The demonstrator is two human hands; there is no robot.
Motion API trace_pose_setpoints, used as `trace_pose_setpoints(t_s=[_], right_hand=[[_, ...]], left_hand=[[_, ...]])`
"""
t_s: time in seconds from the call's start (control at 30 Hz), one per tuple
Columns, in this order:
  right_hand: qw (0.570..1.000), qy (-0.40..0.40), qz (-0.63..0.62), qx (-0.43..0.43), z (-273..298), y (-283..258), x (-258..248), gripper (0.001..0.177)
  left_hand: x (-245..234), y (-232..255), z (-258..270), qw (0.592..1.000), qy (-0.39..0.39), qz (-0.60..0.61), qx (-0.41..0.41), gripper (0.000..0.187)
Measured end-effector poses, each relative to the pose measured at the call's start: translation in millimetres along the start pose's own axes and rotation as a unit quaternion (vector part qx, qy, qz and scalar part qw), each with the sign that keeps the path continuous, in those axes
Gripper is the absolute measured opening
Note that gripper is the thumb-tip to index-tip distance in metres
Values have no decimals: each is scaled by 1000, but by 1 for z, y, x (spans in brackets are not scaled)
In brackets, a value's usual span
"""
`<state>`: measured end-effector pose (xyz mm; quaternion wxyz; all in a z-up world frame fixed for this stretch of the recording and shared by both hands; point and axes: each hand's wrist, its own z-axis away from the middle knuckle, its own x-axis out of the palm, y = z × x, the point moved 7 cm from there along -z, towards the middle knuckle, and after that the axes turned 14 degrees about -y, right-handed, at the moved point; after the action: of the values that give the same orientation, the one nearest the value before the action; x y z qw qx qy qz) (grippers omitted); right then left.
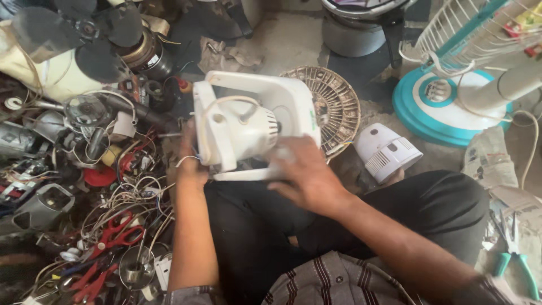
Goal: The person disassembles a white electric appliance, likely a fan or heater, by removing the outer casing and internal components. They manipulate the motor housing and wires, inspecting the internal parts in a cluttered workshop environment.
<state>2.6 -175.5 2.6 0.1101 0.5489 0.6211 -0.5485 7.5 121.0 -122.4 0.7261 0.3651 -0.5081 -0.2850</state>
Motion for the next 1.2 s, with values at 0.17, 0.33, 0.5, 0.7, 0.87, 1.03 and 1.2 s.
trace_pose_setpoints(t_s=[0.17,0.33,0.5,0.7,0.87,1.03,1.2], right_hand=[[857,189,-296,376,59,106,22,74],[751,150,-524,374,63,148,55,72],[758,186,-511,360,59,140,49,77],[812,183,-458,313,52,130,45,73],[811,183,-460,313,58,134,49,69],[794,197,-480,317,67,134,54,70],[810,198,-463,302,65,132,55,70]], left_hand=[[-3,-12,2,998,-61,0,35,65],[44,16,50,798,-231,-343,438,82],[-13,-30,8,990,-32,46,130,52],[32,-20,34,953,-104,180,219,59],[59,-27,44,926,-172,257,215,64],[53,-32,44,930,-163,278,177,66],[47,-34,39,951,-104,248,154,71]])
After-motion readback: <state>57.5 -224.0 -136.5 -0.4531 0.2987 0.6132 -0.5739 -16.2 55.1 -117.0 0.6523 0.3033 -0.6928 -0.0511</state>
